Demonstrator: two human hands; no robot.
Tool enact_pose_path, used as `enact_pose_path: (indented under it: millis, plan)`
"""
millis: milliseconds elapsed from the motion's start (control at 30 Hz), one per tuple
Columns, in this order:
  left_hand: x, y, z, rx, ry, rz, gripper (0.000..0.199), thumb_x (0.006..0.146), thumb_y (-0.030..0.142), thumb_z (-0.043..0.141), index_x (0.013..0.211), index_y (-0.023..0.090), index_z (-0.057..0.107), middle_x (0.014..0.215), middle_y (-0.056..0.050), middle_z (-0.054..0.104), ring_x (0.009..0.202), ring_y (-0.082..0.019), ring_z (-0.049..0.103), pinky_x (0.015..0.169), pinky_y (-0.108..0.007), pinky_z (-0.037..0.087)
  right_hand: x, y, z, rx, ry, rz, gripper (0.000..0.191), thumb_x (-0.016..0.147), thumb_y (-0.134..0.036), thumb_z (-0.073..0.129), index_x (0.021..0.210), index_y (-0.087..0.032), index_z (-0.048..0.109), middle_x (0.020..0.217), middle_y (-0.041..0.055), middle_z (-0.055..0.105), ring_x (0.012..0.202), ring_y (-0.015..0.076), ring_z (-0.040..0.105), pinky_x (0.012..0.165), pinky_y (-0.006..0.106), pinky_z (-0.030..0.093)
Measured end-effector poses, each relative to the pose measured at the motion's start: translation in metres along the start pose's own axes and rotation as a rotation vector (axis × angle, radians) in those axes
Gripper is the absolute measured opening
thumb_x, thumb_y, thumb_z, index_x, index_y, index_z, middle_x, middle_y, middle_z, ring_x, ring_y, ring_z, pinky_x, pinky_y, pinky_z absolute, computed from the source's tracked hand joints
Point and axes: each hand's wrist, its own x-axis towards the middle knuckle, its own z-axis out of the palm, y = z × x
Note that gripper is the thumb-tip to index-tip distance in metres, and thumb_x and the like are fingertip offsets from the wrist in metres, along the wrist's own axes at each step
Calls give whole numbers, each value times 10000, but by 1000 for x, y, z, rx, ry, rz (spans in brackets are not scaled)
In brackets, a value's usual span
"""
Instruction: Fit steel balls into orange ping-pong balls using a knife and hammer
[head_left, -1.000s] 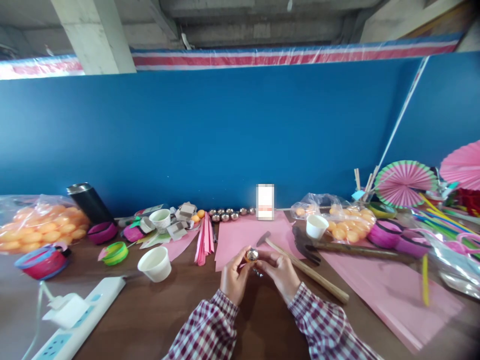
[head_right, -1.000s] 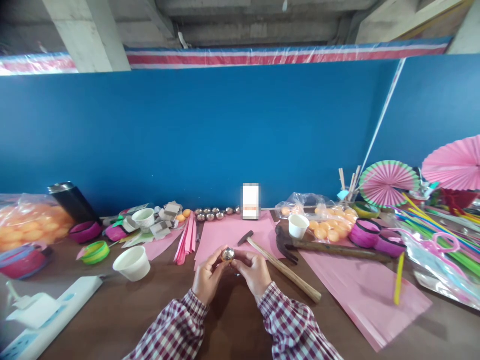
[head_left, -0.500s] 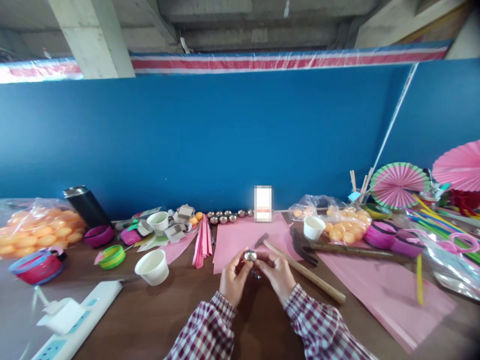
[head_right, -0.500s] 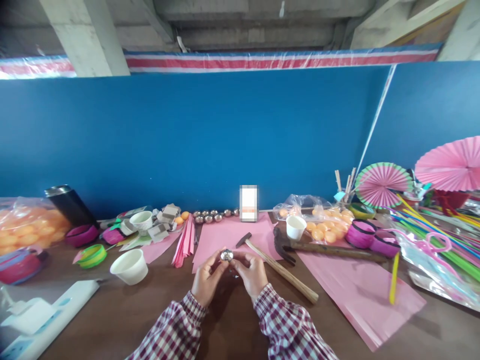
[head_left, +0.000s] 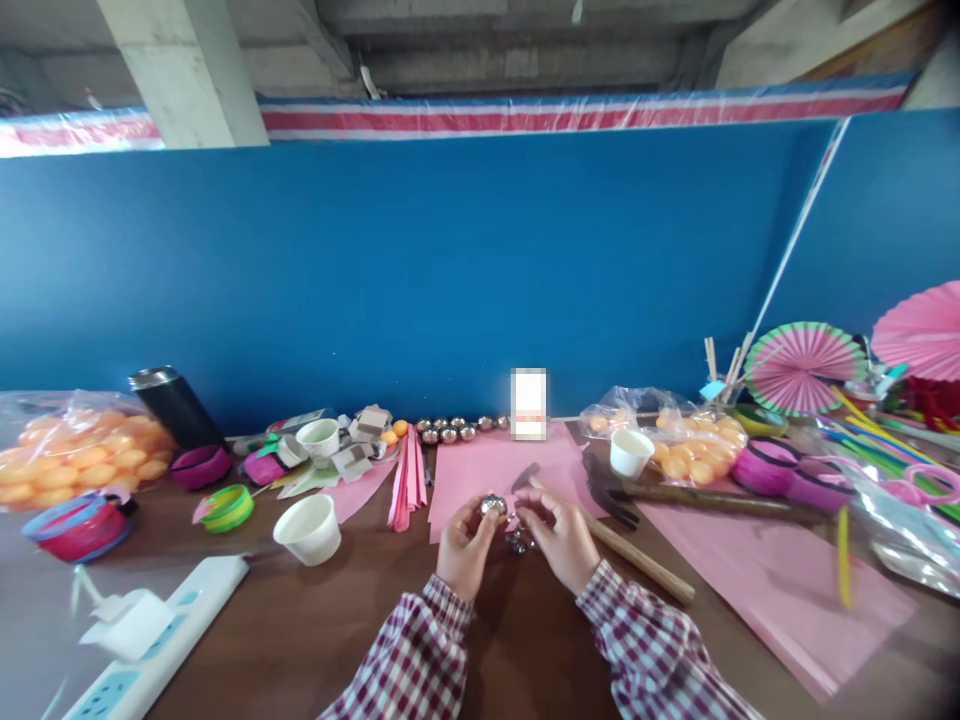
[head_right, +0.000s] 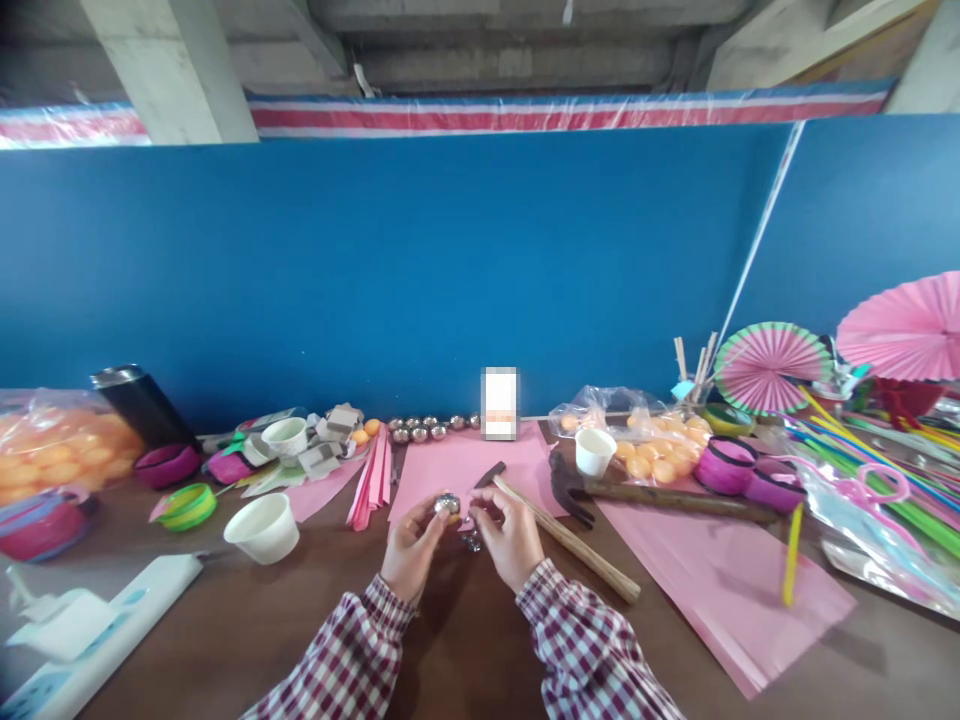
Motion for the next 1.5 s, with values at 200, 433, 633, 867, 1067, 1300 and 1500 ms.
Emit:
enact_pose_path:
  millis: [200, 433, 633, 867, 1067, 1300, 1500]
  plan:
    - [7, 5, -2, -256, 132, -101, 291, 620, 244, 666, 866, 105, 598, 800, -69, 644, 674, -118, 610, 673, -248, 508, 4, 7, -24, -594, -34, -83, 171, 771, -235, 458, 848, -216, 608, 887, 23, 645, 775, 150, 593, 732, 259, 428]
    - [8, 7, -4, -310, 203, -149, 216, 647, 252, 648, 783, 95, 589, 735, -78, 637, 660, -135, 613, 583, -224, 513, -1, 1, -19, -877, -177, -85, 199, 809, -251, 406, 817, -214, 601, 811, 14, 626, 790, 133, 560, 708, 222, 383]
    - [9, 4, -5, -291, 137, -108, 322, 620, 264, 669, 902, 132, 590, 827, -56, 623, 661, -104, 597, 632, -224, 503, -1, -11, -39, -1182, -54, -13, 257, 786, -265, 436, 1024, -252, 532, 929, 44, 573, 852, 180, 493, 693, 264, 350]
    - [15, 3, -18, -9, 104, 16, 459, 560, 230, 697, 994, 145, 574, 863, -43, 615, 630, -83, 578, 624, -217, 493, 5, -4, -48, -1277, -180, 215, 286, 806, -120, 316, 953, -194, 550, 900, 85, 551, 794, 164, 514, 636, 253, 342]
    - [18, 10, -24, 84, 104, 78, 540, 562, 286, 687, 1060, 165, 516, 896, -63, 597, 650, -127, 606, 621, -284, 518, 2, -4, -40, -1331, -75, 148, 300, 802, -96, 295, 970, -201, 520, 895, 80, 530, 823, 179, 505, 623, 259, 336]
    - [27, 4, -33, 288, 186, 139, 465, 536, 253, 693, 970, 138, 572, 848, -56, 617, 623, -108, 583, 567, -214, 496, -3, -19, -31, -1159, -29, -57, 238, 852, -294, 322, 1031, -273, 478, 884, 9, 565, 708, 112, 545, 556, 209, 344]
    - [30, 1, -39, 379, 199, 162, 406, 559, 227, 654, 950, 139, 589, 756, -43, 624, 529, -92, 538, 500, -201, 451, -12, -22, -14, -1135, -28, -205, 384, 869, -337, 297, 1253, -337, 286, 819, -17, 603, 603, 104, 569, 483, 200, 347]
